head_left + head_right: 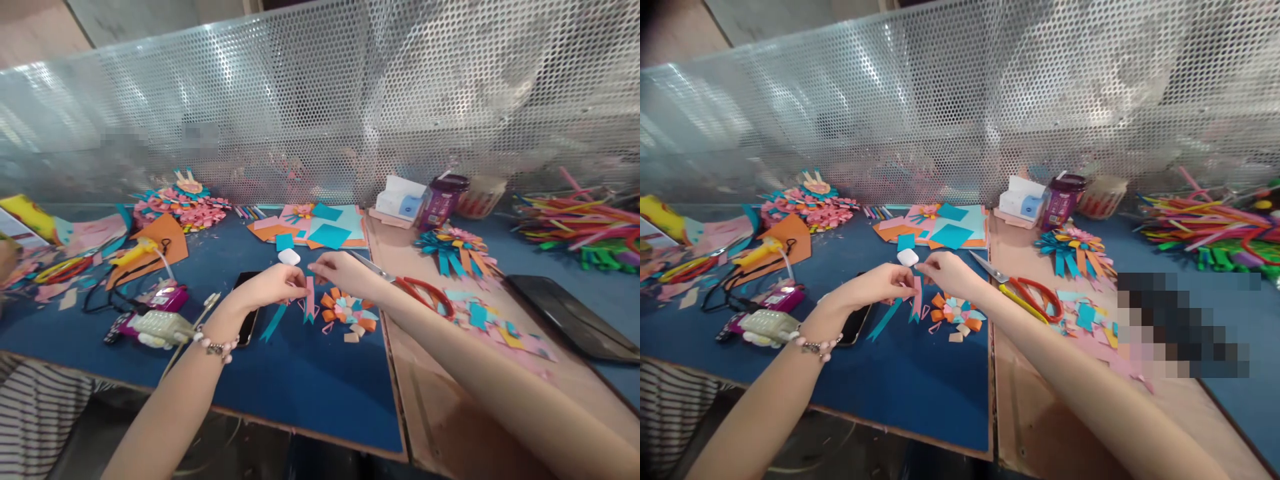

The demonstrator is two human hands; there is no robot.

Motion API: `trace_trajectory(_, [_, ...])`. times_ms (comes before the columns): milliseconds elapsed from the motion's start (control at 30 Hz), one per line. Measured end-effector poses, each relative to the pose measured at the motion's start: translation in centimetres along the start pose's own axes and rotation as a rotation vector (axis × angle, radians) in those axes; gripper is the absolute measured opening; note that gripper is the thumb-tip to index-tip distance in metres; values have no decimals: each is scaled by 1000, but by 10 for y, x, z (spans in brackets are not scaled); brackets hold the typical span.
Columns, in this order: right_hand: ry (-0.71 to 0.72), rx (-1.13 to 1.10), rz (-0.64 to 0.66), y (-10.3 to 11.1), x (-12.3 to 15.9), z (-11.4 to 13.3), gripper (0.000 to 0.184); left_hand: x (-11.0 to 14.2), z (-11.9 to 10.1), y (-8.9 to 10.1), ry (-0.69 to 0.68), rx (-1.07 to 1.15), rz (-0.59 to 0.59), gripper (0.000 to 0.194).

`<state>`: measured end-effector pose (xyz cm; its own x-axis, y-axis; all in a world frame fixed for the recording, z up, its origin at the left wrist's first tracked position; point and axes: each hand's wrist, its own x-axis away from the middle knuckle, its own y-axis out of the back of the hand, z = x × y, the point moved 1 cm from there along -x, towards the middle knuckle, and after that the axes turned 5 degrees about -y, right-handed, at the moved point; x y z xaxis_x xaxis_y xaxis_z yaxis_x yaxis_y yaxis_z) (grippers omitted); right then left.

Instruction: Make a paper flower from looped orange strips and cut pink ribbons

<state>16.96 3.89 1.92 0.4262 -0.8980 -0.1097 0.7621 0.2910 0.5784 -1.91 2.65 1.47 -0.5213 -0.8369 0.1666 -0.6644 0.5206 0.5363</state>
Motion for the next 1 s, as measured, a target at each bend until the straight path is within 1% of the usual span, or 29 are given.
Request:
trace_trajectory(67, [-1, -14, -4, -1, 1, 0, 28, -1, 2, 1, -5, 7, -20, 31])
trace_trajectory(267, [-37, -34, -38, -8, -1, -9, 18, -1, 3, 2, -19, 31, -55, 30])
trace_trajectory(433, [-63, -91, -28, -13, -2, -10, 23, -3, 4, 0, -27, 72, -62, 34])
trace_trajectory(500, [-68, -115, -33, -14, -3, -9, 21, -4, 4, -1, -32, 87, -68, 33])
trace_trajectory(600, [-75, -154, -57, -13, -4, -9, 16, -4, 3, -2, -31, 121, -117, 35])
trace_trajectory(667, [-80, -187, -70, -12, -4, -8, 13, -4, 2, -2, -29, 147, -136, 37])
trace_trajectory(800, [-100, -278, -78, -13, -4, -8, 8, -5, 1, -1, -23, 136, -111, 37])
trace_trajectory(867, [-113, -333, -92, -15, -4, -8, 8, -6, 1, -1, -17, 124, -117, 35])
trace_trajectory(1000, [-128, -435, -109, -19, -5, -11, 12, -9, 4, 0, 4, 121, -170, 36])
